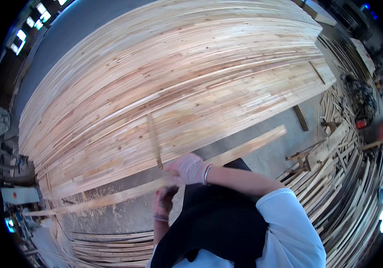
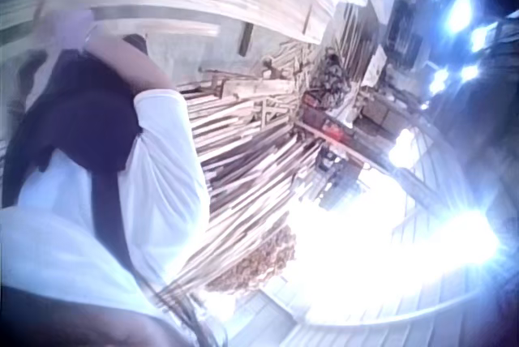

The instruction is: The person picks up thin wood strips from a pile on the floor and places them onto a large stack on a table, handling them one at a time.

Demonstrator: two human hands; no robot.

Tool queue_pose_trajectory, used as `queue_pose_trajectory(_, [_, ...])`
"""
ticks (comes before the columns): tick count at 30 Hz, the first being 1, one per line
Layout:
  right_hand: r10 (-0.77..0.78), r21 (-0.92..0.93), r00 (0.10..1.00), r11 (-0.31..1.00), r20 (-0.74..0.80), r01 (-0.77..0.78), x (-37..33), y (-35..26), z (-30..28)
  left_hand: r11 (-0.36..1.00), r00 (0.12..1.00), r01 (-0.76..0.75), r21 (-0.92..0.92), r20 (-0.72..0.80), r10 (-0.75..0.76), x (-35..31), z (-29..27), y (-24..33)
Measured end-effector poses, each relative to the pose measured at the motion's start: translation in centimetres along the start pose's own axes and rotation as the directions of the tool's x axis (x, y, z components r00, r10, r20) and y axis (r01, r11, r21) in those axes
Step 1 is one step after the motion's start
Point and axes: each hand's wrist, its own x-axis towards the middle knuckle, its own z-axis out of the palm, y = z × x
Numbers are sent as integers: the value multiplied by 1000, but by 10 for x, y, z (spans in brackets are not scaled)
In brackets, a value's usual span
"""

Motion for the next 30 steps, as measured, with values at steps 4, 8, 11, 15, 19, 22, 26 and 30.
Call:
queue_pose_trajectory(4, [339, -87, 904, 941, 262, -327, -36, 88, -15, 990, 965, -141, 24, -219, 143, -21, -50, 20])
queue_pose_trajectory(8, [360, 9, 900, 928, 246, -373, -76, 129, -22, 860, 854, -402, -315, -468, 228, -27, -42, 41])
queue_pose_trajectory(11, [208, 107, 957, 967, 200, -233, -54, 105, 2, 957, 912, -194, -214, -400, 95, -15, 3, 22])
queue_pose_trajectory(15, [-113, 157, 970, 984, 215, 80, 1, 66, 18, 980, 965, 198, -11, -173, -196, 4, 61, -22])
queue_pose_trajectory(19, [-207, 334, 978, 922, -4, 197, 31, 89, 17, 991, 965, 129, -23, -227, -131, 36, 36, -39])
queue_pose_trajectory(22, [-89, 234, 980, 971, 176, 46, 50, 143, -3, 997, 861, -80, 23, -502, 81, 31, 37, -8])
queue_pose_trajectory(26, [112, 173, 938, 969, 327, -176, 77, 258, 31, 929, 616, -340, -143, -780, 106, 20, 11, 17])
queue_pose_trajectory(30, [396, 23, 822, 896, 410, -443, 85, 359, 11, 842, 396, -500, -202, -918, 15, 24, 10, 4])
